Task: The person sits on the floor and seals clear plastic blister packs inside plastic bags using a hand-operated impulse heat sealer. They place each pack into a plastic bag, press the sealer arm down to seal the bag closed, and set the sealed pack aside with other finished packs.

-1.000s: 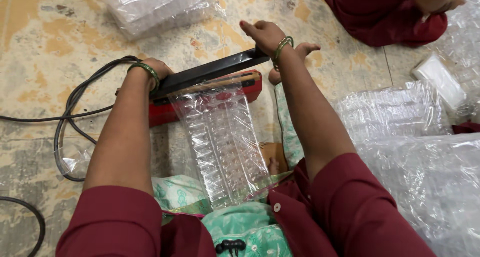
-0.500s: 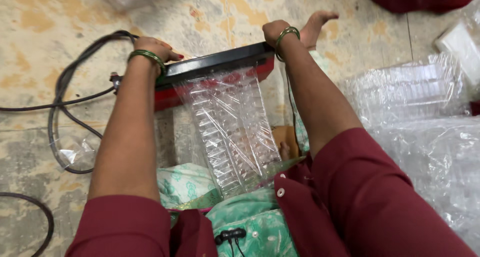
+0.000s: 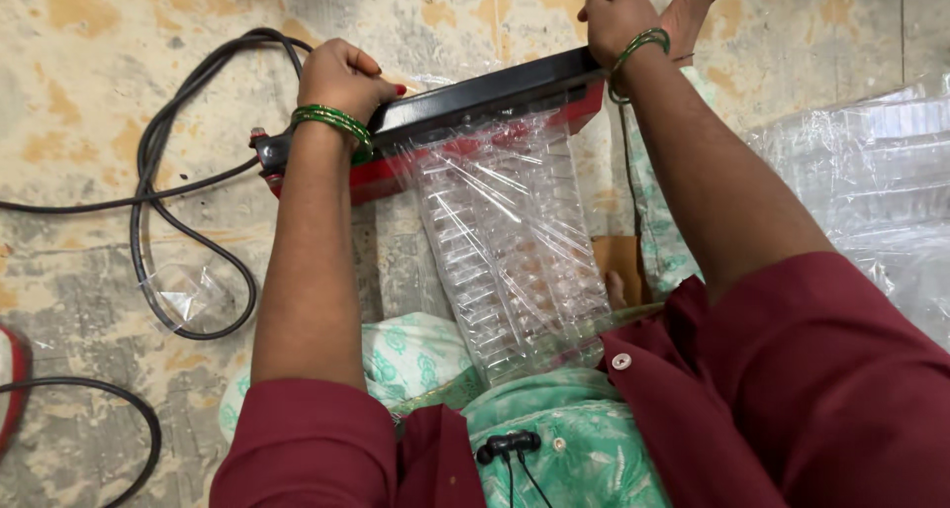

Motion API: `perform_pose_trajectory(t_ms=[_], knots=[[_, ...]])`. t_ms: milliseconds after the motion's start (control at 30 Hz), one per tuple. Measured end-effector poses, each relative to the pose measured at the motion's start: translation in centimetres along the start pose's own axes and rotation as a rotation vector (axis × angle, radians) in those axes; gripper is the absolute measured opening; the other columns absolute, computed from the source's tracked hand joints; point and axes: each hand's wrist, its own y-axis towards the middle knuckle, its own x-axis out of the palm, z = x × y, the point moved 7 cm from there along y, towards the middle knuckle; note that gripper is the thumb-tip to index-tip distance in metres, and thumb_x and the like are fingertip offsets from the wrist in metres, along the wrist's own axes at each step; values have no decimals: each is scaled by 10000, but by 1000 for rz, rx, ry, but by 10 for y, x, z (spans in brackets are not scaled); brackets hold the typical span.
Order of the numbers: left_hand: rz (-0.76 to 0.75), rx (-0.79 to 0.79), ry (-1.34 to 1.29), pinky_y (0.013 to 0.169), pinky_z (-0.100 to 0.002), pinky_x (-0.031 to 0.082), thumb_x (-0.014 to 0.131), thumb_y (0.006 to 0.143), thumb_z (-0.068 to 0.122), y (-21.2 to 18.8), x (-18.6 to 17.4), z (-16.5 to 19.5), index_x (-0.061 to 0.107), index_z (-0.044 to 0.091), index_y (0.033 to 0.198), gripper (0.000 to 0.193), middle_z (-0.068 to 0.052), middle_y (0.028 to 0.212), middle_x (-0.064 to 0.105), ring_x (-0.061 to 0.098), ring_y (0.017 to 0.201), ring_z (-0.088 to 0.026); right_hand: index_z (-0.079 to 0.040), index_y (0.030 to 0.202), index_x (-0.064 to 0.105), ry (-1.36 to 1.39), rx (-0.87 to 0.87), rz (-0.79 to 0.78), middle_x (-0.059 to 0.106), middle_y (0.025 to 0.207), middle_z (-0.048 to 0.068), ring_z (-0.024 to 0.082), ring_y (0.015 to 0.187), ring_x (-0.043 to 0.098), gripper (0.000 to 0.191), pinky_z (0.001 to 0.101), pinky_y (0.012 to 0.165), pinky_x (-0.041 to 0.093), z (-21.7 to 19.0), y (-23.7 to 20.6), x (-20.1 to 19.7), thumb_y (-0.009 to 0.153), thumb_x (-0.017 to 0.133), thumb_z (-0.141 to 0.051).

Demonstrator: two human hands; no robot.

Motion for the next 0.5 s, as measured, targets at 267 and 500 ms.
perform_pose_trajectory(t_ms=[267,500], knots=[[-7,25,44,614,-260,554,950,646,45,-2,-3,7,610,63,844,394,-8,763,661,614,664,-86,-81,862,774,50,-34,74,718,783,159,317,781,710,357,417,753,531,-9,-11,-10,892,593,-387],[-7,13,63,610,-254,553,941,665,46,-6,-7,9,595,67,843,390,-7,759,651,603,657,-87,-71,826,739,91,-26,83,728,762,133,308,749,709,430,420,719,517,-14,-18,-10,935,549,-441]])
